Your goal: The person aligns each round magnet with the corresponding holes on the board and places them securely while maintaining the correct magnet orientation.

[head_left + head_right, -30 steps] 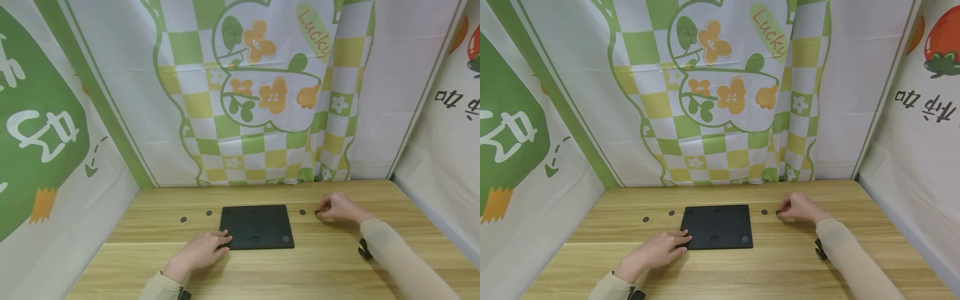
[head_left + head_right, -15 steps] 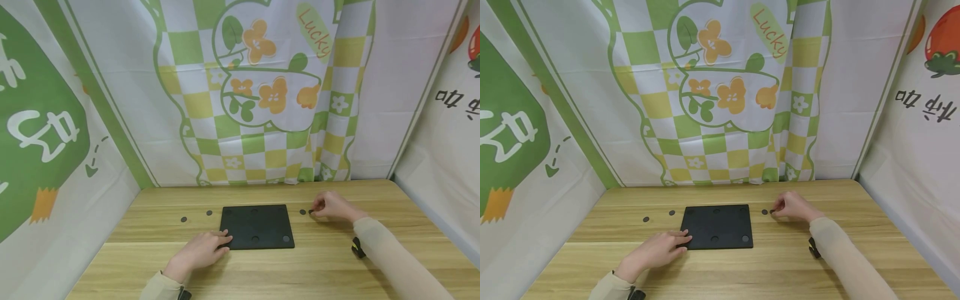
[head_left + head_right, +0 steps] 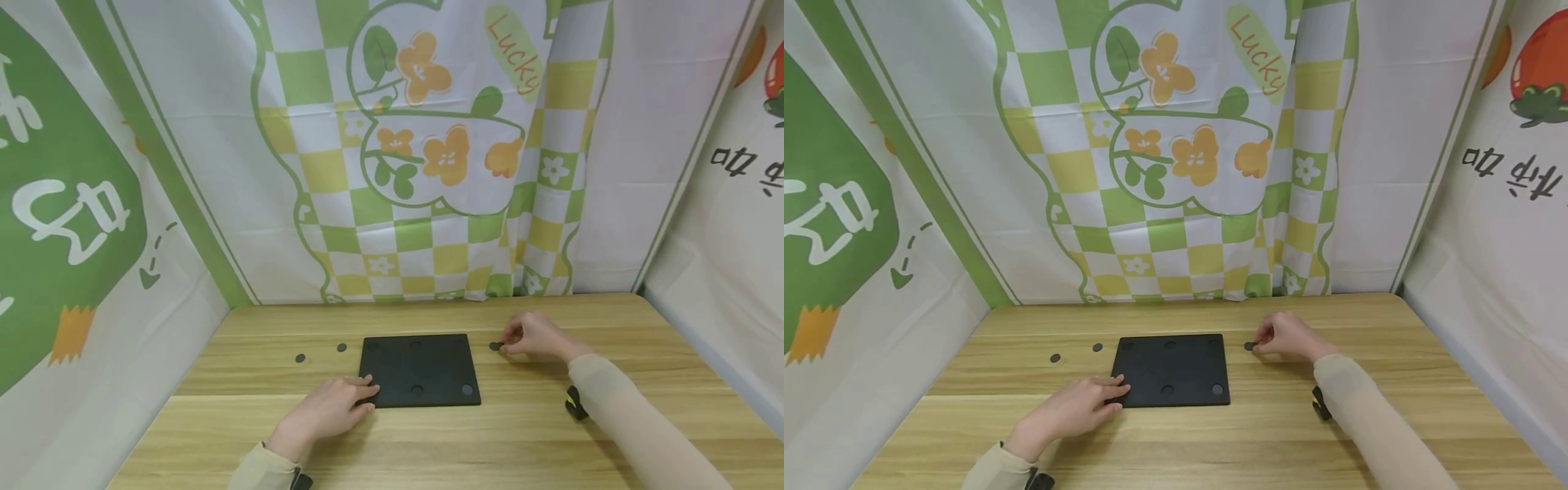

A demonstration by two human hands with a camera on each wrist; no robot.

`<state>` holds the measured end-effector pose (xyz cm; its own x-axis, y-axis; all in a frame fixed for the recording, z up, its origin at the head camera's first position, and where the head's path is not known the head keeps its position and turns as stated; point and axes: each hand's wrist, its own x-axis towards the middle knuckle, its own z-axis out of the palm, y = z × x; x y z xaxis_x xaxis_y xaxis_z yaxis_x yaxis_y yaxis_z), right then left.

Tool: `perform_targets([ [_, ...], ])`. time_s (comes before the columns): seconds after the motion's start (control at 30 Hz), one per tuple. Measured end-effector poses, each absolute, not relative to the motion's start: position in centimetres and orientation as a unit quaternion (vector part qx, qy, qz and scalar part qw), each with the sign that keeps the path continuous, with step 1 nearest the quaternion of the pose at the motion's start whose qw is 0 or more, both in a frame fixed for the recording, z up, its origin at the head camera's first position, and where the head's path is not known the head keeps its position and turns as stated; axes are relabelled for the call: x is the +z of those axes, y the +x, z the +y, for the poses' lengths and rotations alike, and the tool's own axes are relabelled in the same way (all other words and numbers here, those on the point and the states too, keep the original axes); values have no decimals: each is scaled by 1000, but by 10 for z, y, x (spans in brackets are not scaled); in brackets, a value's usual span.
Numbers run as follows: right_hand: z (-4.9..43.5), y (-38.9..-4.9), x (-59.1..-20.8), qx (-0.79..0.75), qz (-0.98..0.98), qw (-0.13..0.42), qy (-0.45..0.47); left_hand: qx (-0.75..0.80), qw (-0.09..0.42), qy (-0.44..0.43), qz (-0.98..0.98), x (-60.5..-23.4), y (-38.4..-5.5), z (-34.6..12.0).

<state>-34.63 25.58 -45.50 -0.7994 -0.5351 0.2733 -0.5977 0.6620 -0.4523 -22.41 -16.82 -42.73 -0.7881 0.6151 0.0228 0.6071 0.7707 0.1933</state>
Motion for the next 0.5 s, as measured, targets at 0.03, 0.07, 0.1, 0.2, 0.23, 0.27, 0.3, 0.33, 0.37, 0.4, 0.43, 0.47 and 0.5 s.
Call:
perform_targets([
  [0.03,255,-346,-455,267,-910,57,312,95,23,324,941,-427,-224,-168],
  [0.07,254,-347,-455,267,-910,56,312,94,24,324,941,-427,-224,-168],
  [0.1,253,-347,-455,265,-911,55,312,94,24,324,941,-427,-224,-169],
  [0.2,250,-348,-455,263,-911,55,312,93,21,325,941,-428,-224,-168],
  [0.23,249,-349,-455,261,-911,55,313,93,21,326,941,-428,-224,-168],
  [0.27,248,-349,-455,259,-912,57,314,93,19,325,941,-428,-224,-168],
  [0.3,247,-350,-455,259,-911,58,315,93,20,325,941,-428,-224,-168],
  [0.33,247,-350,-455,258,-911,59,316,94,20,325,941,-428,-224,-168],
  [0.37,246,-351,-455,257,-911,61,318,94,19,325,941,-428,-224,-168],
  [0.4,246,-351,-455,256,-910,61,320,94,18,326,941,-428,-224,-168],
  [0.43,245,-351,-455,257,-910,60,321,94,18,325,941,-428,-224,-169],
  [0.47,245,-352,-454,258,-910,58,321,94,18,326,941,-428,-224,-169],
  [0.5,244,-352,-454,261,-909,54,320,94,18,326,941,-428,-224,-169],
])
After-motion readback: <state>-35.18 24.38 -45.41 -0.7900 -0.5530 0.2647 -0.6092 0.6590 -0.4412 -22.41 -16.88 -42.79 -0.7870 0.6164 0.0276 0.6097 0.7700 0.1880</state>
